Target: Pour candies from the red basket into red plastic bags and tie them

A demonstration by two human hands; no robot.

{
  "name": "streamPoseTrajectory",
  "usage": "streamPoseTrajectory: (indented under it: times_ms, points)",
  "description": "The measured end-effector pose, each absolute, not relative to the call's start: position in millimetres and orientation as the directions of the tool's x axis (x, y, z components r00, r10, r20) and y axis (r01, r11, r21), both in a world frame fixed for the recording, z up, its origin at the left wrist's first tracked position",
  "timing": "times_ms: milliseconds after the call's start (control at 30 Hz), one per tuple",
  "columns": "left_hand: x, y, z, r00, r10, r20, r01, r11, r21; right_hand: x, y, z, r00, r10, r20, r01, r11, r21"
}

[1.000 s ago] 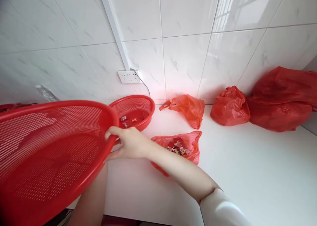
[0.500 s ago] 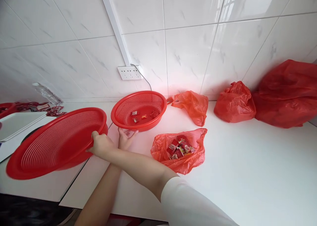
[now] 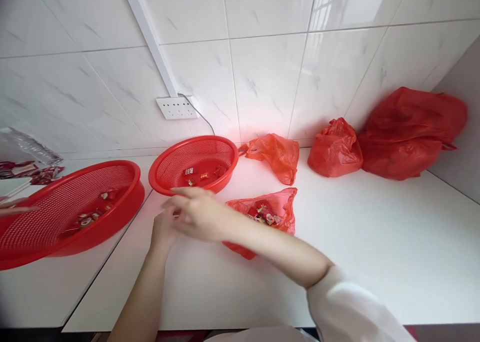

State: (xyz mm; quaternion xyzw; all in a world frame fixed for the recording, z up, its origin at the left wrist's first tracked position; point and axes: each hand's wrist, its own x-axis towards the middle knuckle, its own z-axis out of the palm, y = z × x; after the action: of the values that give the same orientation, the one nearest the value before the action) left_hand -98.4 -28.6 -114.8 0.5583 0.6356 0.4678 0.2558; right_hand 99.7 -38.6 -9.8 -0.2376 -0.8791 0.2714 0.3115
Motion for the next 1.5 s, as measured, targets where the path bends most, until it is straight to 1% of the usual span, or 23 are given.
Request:
streamPoseTrajectory:
  times_ms: [33, 100, 133, 167, 233, 300, 333, 400, 467, 567, 633, 667, 733, 767, 833, 900, 933, 1033, 1100, 1167, 1233, 1367, 1500]
  points:
    - [-86.9, -38.4, -106.5, -0.212, 0.953, 0.214, 0.512, -0.078, 0.855, 125.1, -37.1, -10.9, -0.666, 0.634, 0.392, 0.357, 0.733, -0.579]
    - [-59.4, -57.0, -92.7, -0.051, 0.949, 0.311, 0.628, -0.212, 0.749, 167.1, -34.6, -20.2, -0.582, 0.765, 0.276, 0.63, 0.638, -0.443]
    - [-45.3, -64.7, -88.2, 0.065, 0.948, 0.311, 0.643, -0.278, 0.713, 183.5, -34.0, -27.4, -0.503, 0.832, 0.233, 0.756, 0.554, -0.349]
    - [-32.1, -70.5, -86.0, 0.116, 0.943, 0.312, 0.657, -0.308, 0.688, 197.1, -34.2, -35.5, -0.389, 0.897, 0.209, 0.865, 0.434, -0.252]
    - [-11.8, -76.1, -88.5, 0.115, 0.956, 0.269, 0.711, -0.269, 0.65, 217.7, -36.2, -52.5, -0.134, 0.972, 0.193, 0.984, 0.153, -0.092]
    - [-1.9, -74.5, -98.6, 0.063, 0.984, 0.165, 0.8, -0.149, 0.581, 233.8, -39.0, -66.9, 0.046, 0.993, 0.104, 0.998, -0.042, -0.04]
    - [-0.7, -72.0, -104.8, 0.045, 0.994, 0.102, 0.838, -0.093, 0.537, 241.4, -40.1, -72.0, 0.075, 0.997, 0.019, 0.996, -0.074, -0.049]
    - [-3.4, -65.7, -114.1, 0.032, 0.999, 0.017, 0.869, -0.037, 0.493, 256.9, -40.9, -76.4, 0.029, 0.989, -0.142, 0.993, -0.045, -0.109]
    - [-8.8, -59.3, -112.4, 0.053, 0.999, 0.005, 0.852, -0.048, 0.521, 272.3, -39.5, -71.9, -0.076, 0.984, -0.162, 0.968, 0.034, -0.247]
    - [-13.6, -51.6, -80.1, 0.117, 0.988, 0.105, 0.791, -0.156, 0.591, 291.2, -34.5, -50.0, -0.158, 0.985, 0.068, 0.822, 0.169, -0.544]
    - [-13.2, -47.2, -43.5, 0.124, 0.964, 0.237, 0.686, -0.256, 0.681, 297.6, -29.9, -30.2, -0.104, 0.954, 0.283, 0.647, 0.281, -0.709]
    - [-12.3, -44.9, -24.0, 0.078, 0.955, 0.287, 0.593, -0.275, 0.756, 298.3, -27.4, -20.5, -0.052, 0.925, 0.377, 0.539, 0.344, -0.769]
    - [-10.4, -39.9, 10.7, -0.032, 0.942, 0.335, 0.302, -0.311, 0.901, 295.0, -22.2, -4.3, 0.072, 0.864, 0.498, 0.297, 0.458, -0.838]
    - [-9.6, -37.2, 24.0, -0.079, 0.909, 0.409, 0.134, -0.397, 0.908, 291.3, -19.8, 1.6, 0.131, 0.838, 0.529, 0.185, 0.504, -0.844]
    - [-7.9, -32.2, 40.1, -0.112, 0.844, 0.524, -0.13, -0.535, 0.835, 280.9, -16.6, 9.2, 0.232, 0.788, 0.57, 0.035, 0.579, -0.814]
    - [-4.9, -29.0, 43.3, -0.103, 0.81, 0.578, -0.262, -0.583, 0.769, 267.7, -16.6, 13.4, 0.301, 0.731, 0.613, -0.029, 0.649, -0.76]
    - [-2.5, -28.4, 41.6, -0.075, 0.818, 0.57, -0.287, -0.565, 0.774, 260.3, -18.2, 15.2, 0.312, 0.705, 0.637, -0.043, 0.68, -0.732]
    - [9.2, -30.9, 31.7, 0.153, 0.887, 0.436, -0.225, -0.398, 0.889, 236.7, -28.2, 21.2, 0.192, 0.67, 0.717, -0.047, 0.736, -0.675]
    - [19.4, -34.2, 26.3, 0.364, 0.879, 0.308, -0.06, -0.307, 0.95, 221.7, -35.9, 25.2, -0.005, 0.65, 0.76, -0.039, 0.759, -0.65]
    - [29.0, -36.6, 23.1, 0.5, 0.838, 0.216, 0.083, -0.295, 0.952, 210.6, -40.8, 27.2, -0.214, 0.597, 0.773, -0.026, 0.788, -0.615]
    - [35.8, -37.0, 20.3, 0.527, 0.832, 0.174, 0.118, -0.274, 0.954, 205.5, -41.3, 25.9, -0.321, 0.56, 0.764, 0.001, 0.807, -0.591]
    - [39.7, -32.3, 12.4, 0.461, 0.883, 0.082, 0.04, -0.113, 0.993, 208.8, -32.9, 14.8, -0.254, 0.641, 0.725, 0.073, 0.76, -0.646]
    - [38.4, -26.1, 4.6, 0.458, 0.888, 0.034, 0.024, -0.051, 0.998, 213.2, -24.1, 3.2, -0.317, 0.702, 0.638, 0.094, 0.693, -0.715]
